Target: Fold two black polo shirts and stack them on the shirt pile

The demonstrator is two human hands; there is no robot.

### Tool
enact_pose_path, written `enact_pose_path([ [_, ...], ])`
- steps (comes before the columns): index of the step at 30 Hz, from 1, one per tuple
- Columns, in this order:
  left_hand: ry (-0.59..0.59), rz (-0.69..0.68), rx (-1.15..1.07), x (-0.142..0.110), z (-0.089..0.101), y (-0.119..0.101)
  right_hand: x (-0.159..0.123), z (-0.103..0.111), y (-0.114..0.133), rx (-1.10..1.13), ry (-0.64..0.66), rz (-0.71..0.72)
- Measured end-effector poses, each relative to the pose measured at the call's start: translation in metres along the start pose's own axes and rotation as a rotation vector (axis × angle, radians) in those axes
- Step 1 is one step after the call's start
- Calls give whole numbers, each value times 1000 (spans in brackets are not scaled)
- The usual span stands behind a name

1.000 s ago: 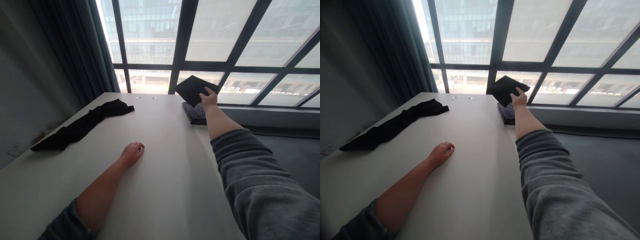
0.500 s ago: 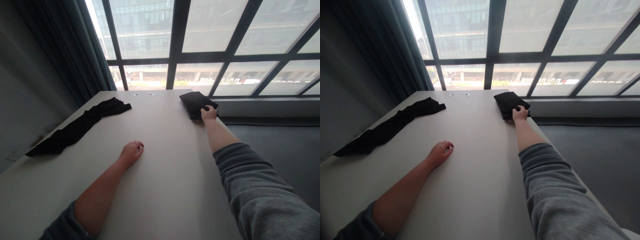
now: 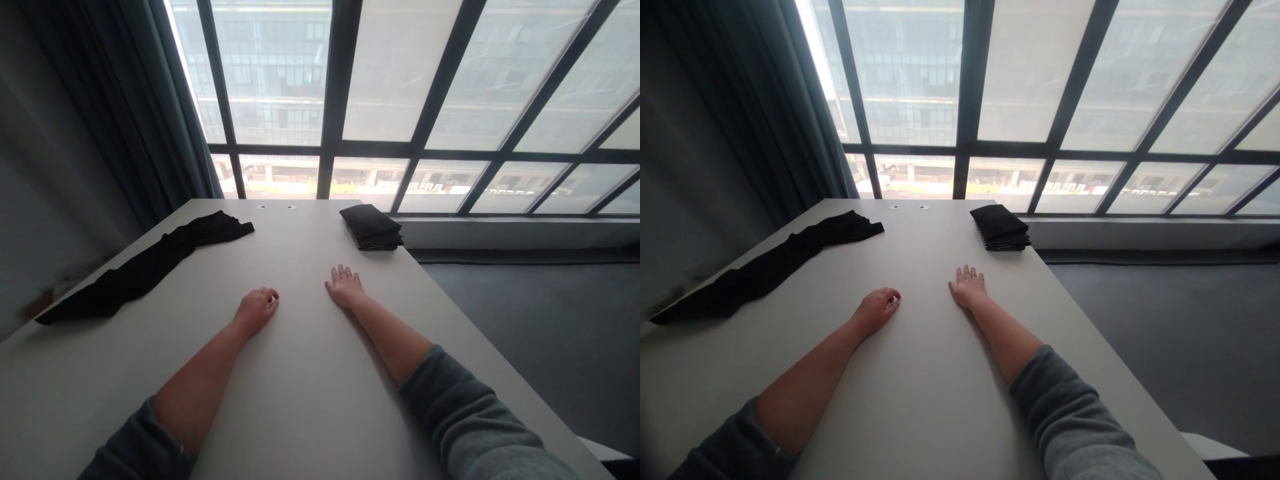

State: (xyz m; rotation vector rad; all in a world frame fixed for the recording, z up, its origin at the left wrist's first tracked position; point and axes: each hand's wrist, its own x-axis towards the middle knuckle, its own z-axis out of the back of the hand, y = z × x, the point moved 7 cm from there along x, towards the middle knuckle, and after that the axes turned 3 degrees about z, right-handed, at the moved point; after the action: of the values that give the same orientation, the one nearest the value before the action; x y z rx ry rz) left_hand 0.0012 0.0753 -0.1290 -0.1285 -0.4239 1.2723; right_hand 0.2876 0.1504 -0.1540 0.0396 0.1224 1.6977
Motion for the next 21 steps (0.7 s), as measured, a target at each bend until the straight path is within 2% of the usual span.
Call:
enact_pose_path([
  [3,-19,-12,29,-5,2,-4,-26,5,21,2,34,36],
  [7,-54,-20,77,-19,5,-10,-72,5,46,15,71,229],
  [10,-69,-40,97,-36,4,-10,-110,3,55,36,86,361],
  [12,-63,-80,89,-49,3,-9,-129,1,56,43,81,385],
  [16,-8,-140,67,-68,-1,-4,-143,-2,53,50,55,381],
  [21,86,-67,86,-70,-1,4,-137,-7,50,53,15,400],
])
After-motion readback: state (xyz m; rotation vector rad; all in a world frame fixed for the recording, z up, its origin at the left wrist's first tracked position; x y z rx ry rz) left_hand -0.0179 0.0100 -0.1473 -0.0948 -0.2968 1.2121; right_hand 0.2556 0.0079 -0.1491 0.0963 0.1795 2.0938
